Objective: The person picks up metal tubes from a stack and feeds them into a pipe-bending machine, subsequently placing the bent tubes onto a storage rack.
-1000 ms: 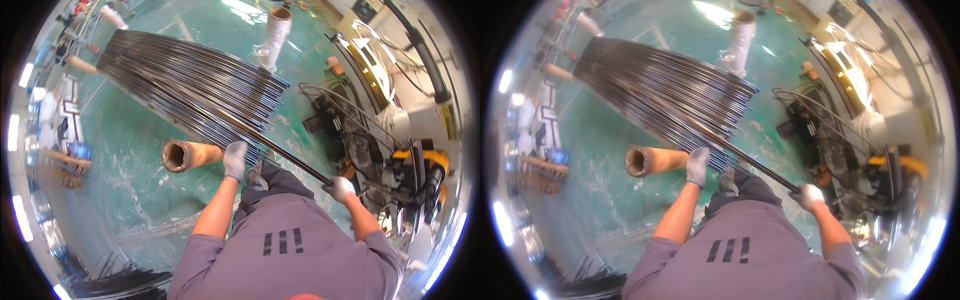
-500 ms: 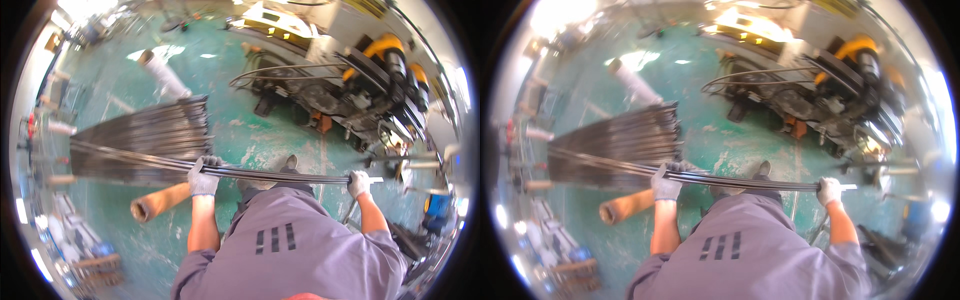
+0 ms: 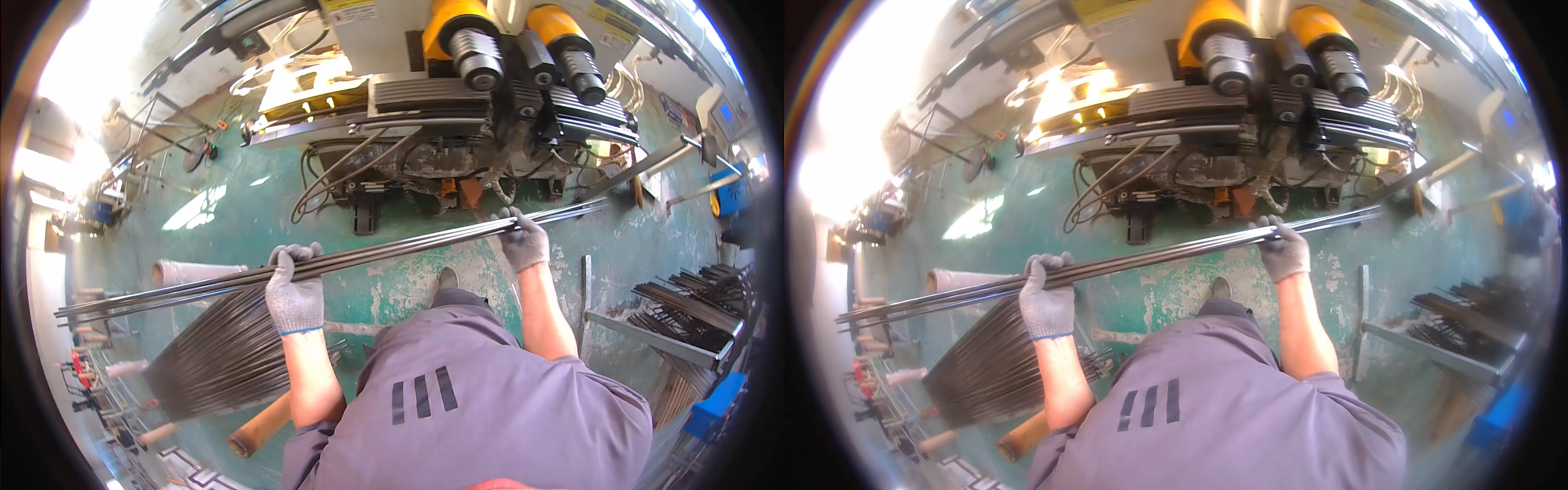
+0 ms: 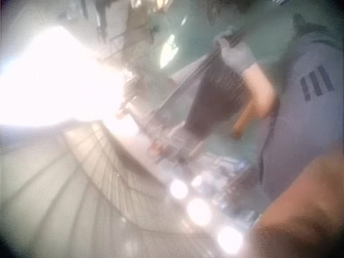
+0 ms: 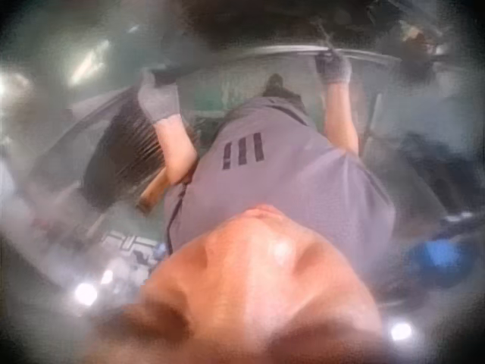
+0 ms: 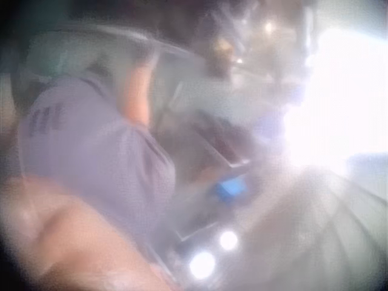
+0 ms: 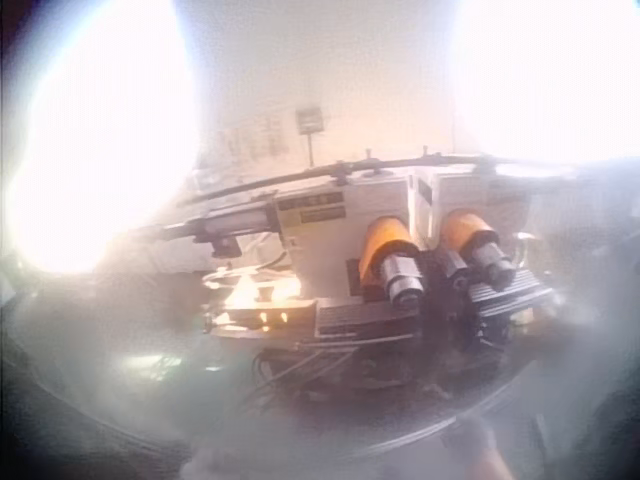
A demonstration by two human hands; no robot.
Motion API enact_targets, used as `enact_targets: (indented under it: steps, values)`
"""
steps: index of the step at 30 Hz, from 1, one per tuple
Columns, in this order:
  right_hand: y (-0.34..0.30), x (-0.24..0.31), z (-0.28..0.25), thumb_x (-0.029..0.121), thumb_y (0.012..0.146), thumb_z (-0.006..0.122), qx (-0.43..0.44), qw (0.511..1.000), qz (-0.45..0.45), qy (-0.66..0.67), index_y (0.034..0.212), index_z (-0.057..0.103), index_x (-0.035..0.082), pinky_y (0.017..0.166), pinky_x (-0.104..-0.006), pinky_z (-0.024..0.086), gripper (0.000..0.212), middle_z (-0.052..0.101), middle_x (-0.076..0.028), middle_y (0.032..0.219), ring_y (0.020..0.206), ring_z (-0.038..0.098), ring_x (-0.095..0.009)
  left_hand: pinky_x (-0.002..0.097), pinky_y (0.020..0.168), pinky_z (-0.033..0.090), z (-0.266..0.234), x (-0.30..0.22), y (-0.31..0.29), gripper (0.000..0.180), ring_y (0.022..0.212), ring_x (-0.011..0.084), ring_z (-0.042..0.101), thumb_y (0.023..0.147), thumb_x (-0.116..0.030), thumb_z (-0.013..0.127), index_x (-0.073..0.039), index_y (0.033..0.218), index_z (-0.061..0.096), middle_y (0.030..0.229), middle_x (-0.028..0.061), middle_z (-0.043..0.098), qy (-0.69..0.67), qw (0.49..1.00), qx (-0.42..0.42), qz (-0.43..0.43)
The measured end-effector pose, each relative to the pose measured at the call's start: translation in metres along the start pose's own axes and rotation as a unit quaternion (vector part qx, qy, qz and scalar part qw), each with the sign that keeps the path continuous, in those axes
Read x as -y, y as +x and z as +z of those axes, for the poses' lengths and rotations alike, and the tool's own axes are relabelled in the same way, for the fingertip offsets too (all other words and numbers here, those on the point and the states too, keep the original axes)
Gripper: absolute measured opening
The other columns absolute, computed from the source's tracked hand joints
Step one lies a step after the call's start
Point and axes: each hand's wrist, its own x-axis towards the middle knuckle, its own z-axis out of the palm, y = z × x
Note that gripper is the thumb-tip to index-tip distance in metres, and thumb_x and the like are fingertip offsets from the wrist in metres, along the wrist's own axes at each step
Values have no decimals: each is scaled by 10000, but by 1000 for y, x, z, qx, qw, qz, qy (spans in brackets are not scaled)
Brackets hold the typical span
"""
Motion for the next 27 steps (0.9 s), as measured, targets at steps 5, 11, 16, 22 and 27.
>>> enact_targets:
  steps: [5,11,16,22,27]
  values:
    - [29,60,25,108,1044,636,-7,990,-121,-69,1154,642,-17,1034,-519,607,166,715,-151,1067,1022,723,-300,563,1161,443,62,-18,31,191,1020,306,693,972,-161,720,-50,1124,689,996,109,717,12,995,93,-33]
    - [37,114,48,235,1027,701,-33,961,-270,-49,1143,642,-8,972,-475,612,275,720,-118,1018,973,721,-277,550,1189,432,31,-68,106,291,1101,304,669,921,-46,702,21,1194,625,1119,130,691,1,992,127,-13]
    - [15,86,109,178,1063,638,8,956,-271,-112,1244,619,-59,1035,-487,604,298,704,-152,1165,1089,712,-305,527,1174,460,6,-45,173,144,1070,275,674,1003,-89,660,-29,1130,629,1083,95,694,27,998,52,-28]
    - [15,8,191,57,1032,649,27,955,-271,-113,1294,567,-48,958,-504,632,294,710,-189,1155,1089,708,-362,528,1130,500,9,-29,248,116,1070,276,681,1044,-128,627,-27,1100,638,1064,99,699,39,997,20,-63]
    - [50,-11,234,92,1013,705,6,959,-282,-35,1223,617,-7,828,-491,623,248,723,-165,1084,1012,714,-348,553,1155,480,12,-41,298,241,1129,328,663,1043,-200,627,19,1144,642,1114,151,692,-37,986,128,-96]
